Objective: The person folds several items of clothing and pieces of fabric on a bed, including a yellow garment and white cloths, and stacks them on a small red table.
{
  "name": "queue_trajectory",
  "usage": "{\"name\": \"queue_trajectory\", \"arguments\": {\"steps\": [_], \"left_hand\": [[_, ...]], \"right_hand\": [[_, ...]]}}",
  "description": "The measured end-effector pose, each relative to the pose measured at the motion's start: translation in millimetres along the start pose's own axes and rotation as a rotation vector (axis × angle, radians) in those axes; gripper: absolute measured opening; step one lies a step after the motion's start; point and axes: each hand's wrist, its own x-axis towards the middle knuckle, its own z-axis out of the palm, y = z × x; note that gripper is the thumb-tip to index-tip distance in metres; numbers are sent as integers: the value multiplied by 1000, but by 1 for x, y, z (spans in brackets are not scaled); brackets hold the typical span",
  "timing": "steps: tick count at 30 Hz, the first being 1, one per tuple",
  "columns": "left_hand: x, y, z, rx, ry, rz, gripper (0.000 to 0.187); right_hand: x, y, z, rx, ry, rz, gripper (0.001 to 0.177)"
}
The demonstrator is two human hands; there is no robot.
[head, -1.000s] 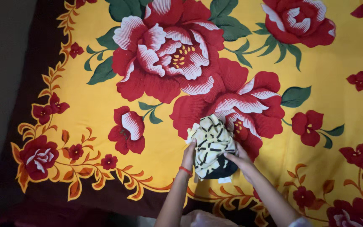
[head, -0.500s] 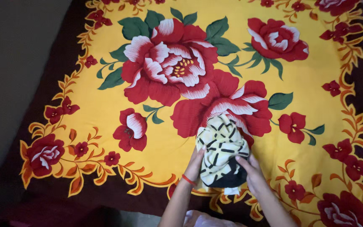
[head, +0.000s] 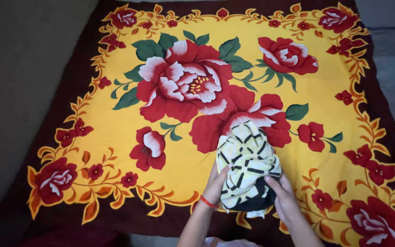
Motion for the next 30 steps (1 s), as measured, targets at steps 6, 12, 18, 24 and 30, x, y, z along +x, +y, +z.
{"name": "queue_trajectory", "arguments": {"steps": [6, 12, 18, 24, 30], "left_hand": [[-20, 25, -5, 28, -50, -38, 65], [-33, 31, -23, 89, -129, -30, 63], [-49, 34, -38, 72, -224, -41, 61], [-64, 34, -44, 93, -274, -106, 61], [-84, 32, -41, 80, -347, -192, 63]], "right_hand": [[-30, 7, 23, 27, 65, -66, 63], [-59, 22, 41, 67, 140, -103, 61], [-91, 36, 60, 92, 226, -123, 60], [-122, 57, 71, 75, 316, -218, 63], [-158, 63, 76, 86, 403, -247, 64]]}}
